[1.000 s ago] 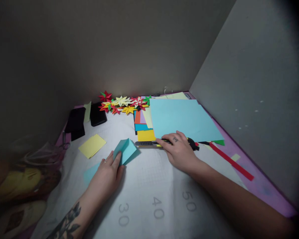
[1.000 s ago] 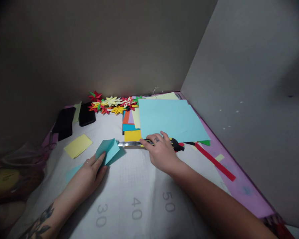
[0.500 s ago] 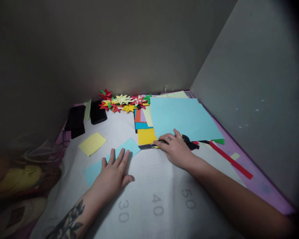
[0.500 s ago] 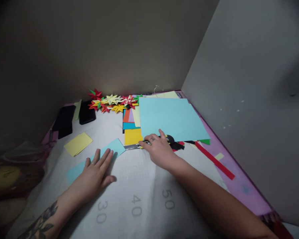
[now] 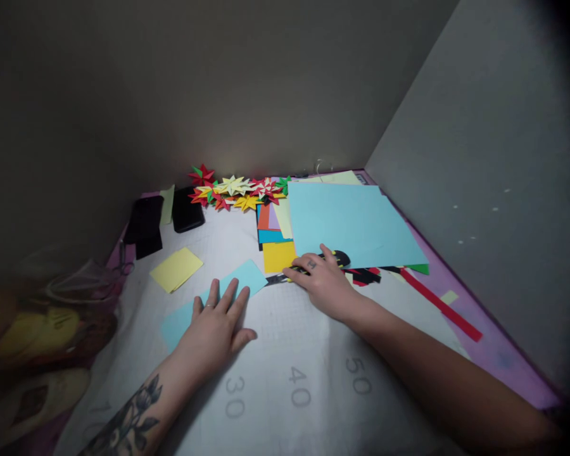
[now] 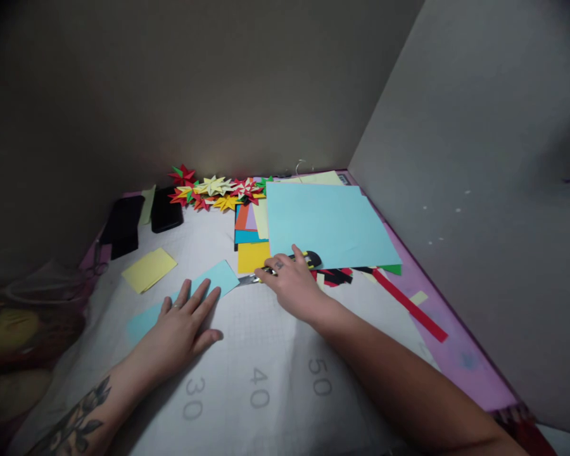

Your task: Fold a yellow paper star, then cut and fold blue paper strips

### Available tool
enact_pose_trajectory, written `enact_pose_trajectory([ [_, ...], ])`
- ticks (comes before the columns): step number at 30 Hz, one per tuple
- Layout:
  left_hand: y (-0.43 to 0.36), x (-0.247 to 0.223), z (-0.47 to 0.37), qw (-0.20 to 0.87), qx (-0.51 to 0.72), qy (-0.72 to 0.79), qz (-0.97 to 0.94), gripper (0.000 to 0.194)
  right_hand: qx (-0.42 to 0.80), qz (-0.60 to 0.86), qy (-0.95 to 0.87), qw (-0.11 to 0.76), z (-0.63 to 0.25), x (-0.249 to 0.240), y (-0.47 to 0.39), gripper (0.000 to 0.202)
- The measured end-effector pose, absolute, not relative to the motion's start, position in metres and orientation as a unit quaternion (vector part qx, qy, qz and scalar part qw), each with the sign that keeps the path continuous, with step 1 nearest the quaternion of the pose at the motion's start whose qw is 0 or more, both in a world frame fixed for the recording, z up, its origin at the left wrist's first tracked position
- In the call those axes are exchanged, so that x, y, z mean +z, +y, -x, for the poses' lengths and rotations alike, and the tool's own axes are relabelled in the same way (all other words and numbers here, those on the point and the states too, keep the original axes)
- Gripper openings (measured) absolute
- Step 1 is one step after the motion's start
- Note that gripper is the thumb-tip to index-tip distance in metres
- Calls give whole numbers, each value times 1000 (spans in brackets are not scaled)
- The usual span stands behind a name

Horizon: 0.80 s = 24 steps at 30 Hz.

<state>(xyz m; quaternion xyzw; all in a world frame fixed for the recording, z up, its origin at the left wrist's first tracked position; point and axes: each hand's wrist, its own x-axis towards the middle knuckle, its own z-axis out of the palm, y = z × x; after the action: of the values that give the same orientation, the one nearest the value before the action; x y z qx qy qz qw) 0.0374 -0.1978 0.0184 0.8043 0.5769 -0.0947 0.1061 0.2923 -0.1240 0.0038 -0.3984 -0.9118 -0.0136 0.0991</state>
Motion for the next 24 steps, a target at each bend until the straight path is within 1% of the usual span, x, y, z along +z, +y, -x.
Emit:
enact_pose_trajectory([
  [3, -198, 18, -37, 108, -97, 575, -805, 68, -25, 406, -909, 92, -297, 4, -129, 54],
  [10, -200, 21, -40, 132, -80, 601, -784, 74, -38, 393, -914, 92, -281, 6, -135, 49],
  [12, -200, 22, -40, 141, -81, 603, -781, 67, -40, 387, -916, 98, -281, 5, -139, 49],
  [15, -195, 23, -33, 160, -80, 599, -780, 47, -37, 393, -913, 103, -286, 4, -144, 49],
  [16, -193, 24, -27, 169, -75, 593, -784, 45, -35, 396, -912, 103, -288, 4, -145, 50],
  [20, -184, 25, 4, 197, -28, 547, -813, 65, -32, 398, -911, 98, -290, 5, -146, 51],
  [22, -181, 26, 17, 198, 3, 538, -819, 64, -32, 398, -912, 95, -287, 6, -146, 51],
  [24, -179, 27, 23, 201, 34, 537, -819, 57, -33, 397, -912, 93, -281, 7, -146, 50],
])
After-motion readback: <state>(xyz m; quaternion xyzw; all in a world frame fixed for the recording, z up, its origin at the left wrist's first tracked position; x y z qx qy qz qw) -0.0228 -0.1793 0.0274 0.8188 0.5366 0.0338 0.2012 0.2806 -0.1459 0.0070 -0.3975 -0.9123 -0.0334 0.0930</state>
